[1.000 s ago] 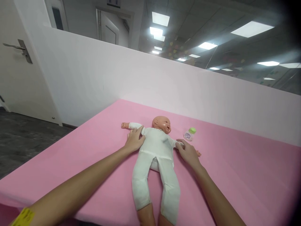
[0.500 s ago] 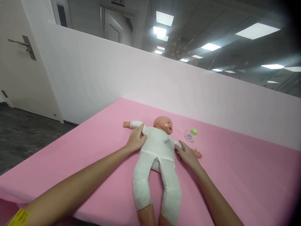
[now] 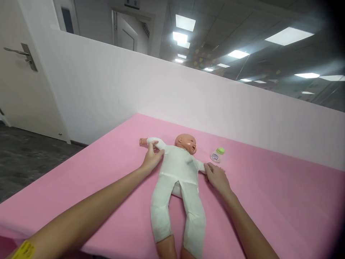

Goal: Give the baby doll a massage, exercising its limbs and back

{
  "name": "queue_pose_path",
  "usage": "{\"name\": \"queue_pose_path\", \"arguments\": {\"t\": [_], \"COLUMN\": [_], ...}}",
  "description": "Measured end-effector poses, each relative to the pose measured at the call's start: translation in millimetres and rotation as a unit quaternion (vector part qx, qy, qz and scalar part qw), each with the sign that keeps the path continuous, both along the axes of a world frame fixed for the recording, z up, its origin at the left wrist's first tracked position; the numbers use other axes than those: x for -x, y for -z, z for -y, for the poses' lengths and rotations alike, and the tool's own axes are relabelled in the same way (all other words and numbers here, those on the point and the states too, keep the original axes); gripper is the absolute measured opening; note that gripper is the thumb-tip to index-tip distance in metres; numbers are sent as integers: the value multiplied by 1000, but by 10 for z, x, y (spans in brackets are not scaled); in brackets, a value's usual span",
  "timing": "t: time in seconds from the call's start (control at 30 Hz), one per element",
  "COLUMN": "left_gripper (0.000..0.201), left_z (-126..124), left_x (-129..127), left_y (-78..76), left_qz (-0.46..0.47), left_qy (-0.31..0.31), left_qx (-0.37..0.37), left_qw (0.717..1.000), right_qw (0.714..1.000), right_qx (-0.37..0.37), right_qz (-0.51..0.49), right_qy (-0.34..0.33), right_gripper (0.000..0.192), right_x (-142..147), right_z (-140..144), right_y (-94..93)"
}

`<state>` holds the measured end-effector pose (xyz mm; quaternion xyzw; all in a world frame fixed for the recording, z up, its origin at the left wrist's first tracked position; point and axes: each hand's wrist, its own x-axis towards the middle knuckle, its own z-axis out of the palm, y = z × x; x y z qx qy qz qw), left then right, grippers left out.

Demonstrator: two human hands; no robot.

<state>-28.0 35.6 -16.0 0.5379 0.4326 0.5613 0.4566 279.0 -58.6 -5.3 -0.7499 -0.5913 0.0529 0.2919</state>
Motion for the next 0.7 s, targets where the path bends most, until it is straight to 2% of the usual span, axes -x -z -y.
{"name": "queue_pose_path", "arguments": {"t": [0.07, 0.17, 0.3, 0.4, 0.5, 0.6, 0.7], "left_gripper": [41, 45, 46, 41, 40, 42, 42], "left_z": [-42, -112, -150, -102, -29, 19, 36], "left_x": [-3, 19, 80, 96, 74, 51, 40], "left_y": [17, 13, -60, -130, -169, -172, -163], "left_qz": [83, 196, 296, 312, 295, 264, 243], "left_qy": [-3, 3, 79, 136, 170, 188, 213], "left_qx": [27, 60, 71, 85, 69, 48, 50], "left_qw": [996, 979, 949, 936, 938, 945, 945], "right_qw": [999, 994, 966, 930, 888, 848, 820], "right_qx": [-24, -55, -163, -245, -279, -265, -257], "right_qz": [-24, -96, -198, -264, -357, -452, -504], "right_qy": [-2, -14, -40, -71, -85, -83, -81], "right_gripper": [46, 42, 36, 30, 32, 50, 75], "right_x": [0, 47, 164, 230, 260, 276, 284], "right_z": [-25, -55, -93, -122, -141, -146, -148], "right_y": [40, 94, 143, 164, 183, 188, 178]}}
